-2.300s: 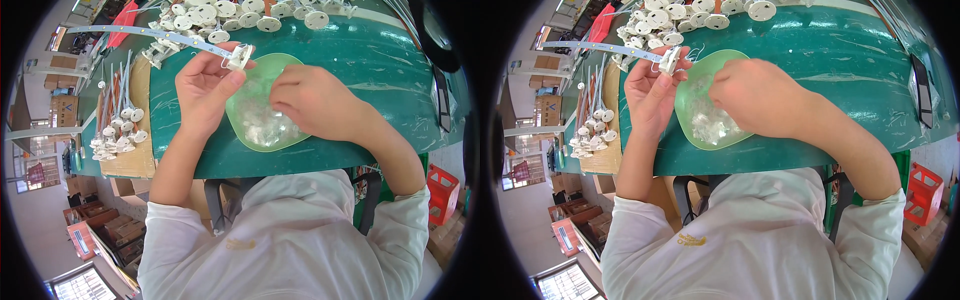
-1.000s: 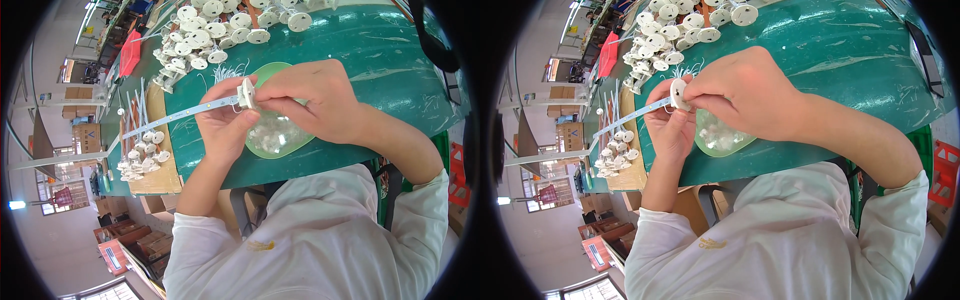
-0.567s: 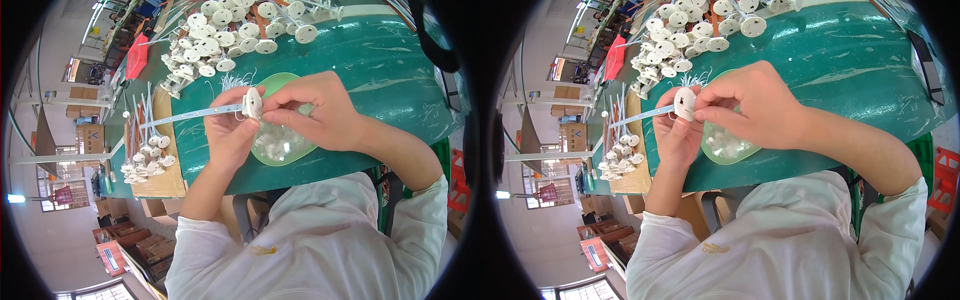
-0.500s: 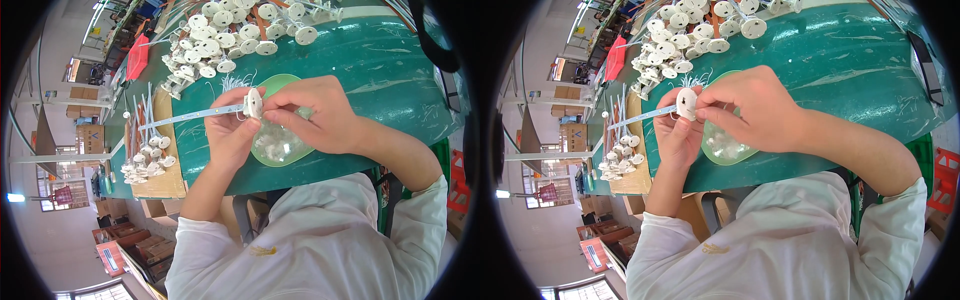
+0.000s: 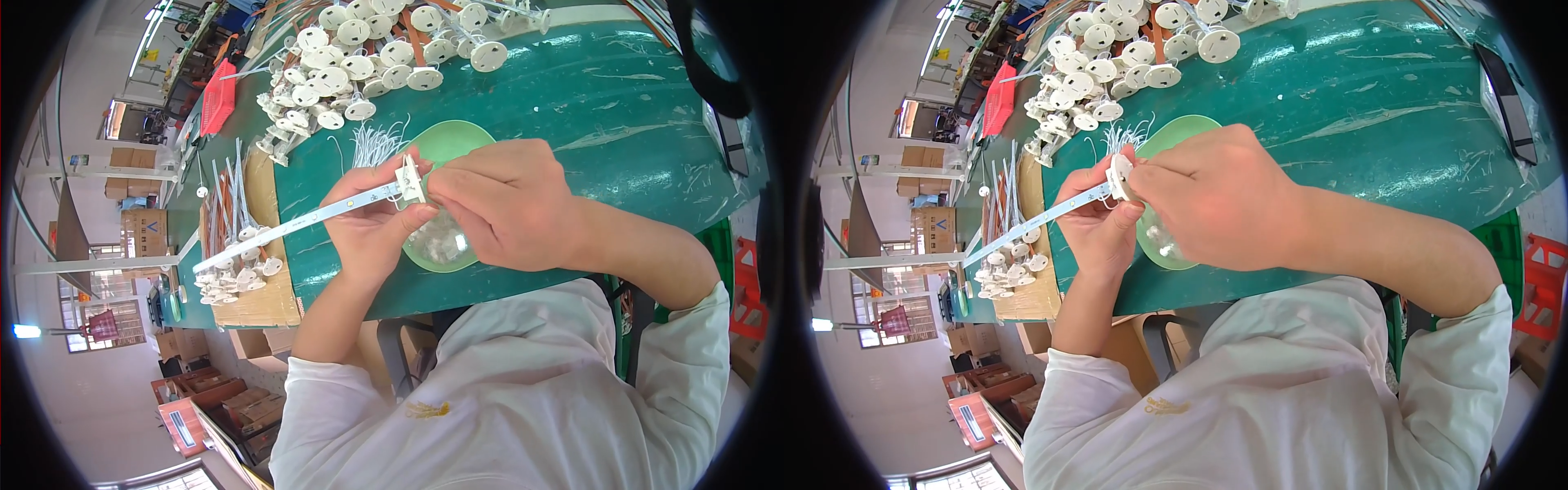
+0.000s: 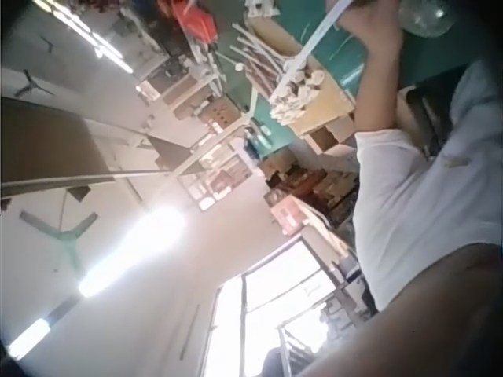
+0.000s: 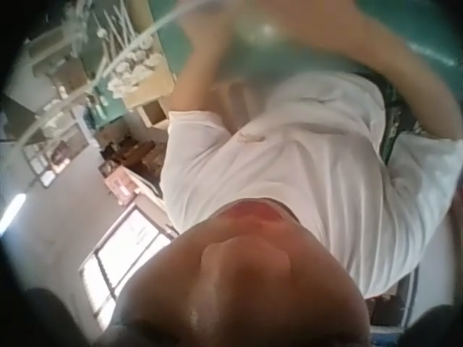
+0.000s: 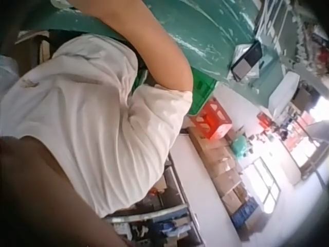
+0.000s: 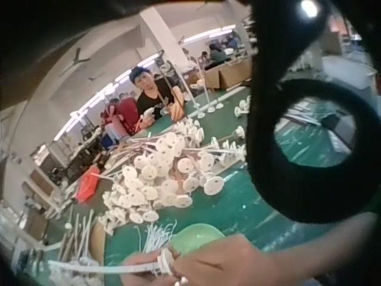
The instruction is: Assembling LED light strips into plastic housings and securing them with pins or ties.
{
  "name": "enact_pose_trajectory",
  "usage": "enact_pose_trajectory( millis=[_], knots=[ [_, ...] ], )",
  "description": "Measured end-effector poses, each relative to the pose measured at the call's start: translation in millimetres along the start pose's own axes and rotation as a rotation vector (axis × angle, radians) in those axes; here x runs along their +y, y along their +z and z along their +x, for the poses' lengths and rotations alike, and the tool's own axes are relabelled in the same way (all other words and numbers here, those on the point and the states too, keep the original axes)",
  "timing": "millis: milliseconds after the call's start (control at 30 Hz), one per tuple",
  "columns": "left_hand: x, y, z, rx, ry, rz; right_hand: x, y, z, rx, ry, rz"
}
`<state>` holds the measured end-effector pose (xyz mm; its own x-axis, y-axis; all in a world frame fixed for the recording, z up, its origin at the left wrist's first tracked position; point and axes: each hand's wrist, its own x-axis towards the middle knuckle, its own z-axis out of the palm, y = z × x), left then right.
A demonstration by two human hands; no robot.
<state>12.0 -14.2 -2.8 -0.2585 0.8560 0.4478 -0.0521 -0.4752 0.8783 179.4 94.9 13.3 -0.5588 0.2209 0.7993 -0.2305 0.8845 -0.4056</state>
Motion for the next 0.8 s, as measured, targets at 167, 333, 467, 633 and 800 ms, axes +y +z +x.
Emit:
enact_pose_trajectory(
  millis=[167,333,467,633,800],
  knots=[
    [-3,2,-1,0.001,-0.022,-0.106,-4,4,-1,0.134,-0.008,0.000],
    [-1,-2,-3,-0.021,-0.073,-0.121,-6,9,-2,0.132,0.006,0.021],
    [2,-3,-2,-0.002,-0.100,-0.171,-6,9,2,0.112,0.081,0.071],
    [4,-7,2,-0.042,-0.164,-0.350,-1,9,4,0.104,0.123,0.279],
    [-2,-2,4,-0.006,-0.177,-0.299,3,1,0,0.038,0.124,0.216]
  ],
)
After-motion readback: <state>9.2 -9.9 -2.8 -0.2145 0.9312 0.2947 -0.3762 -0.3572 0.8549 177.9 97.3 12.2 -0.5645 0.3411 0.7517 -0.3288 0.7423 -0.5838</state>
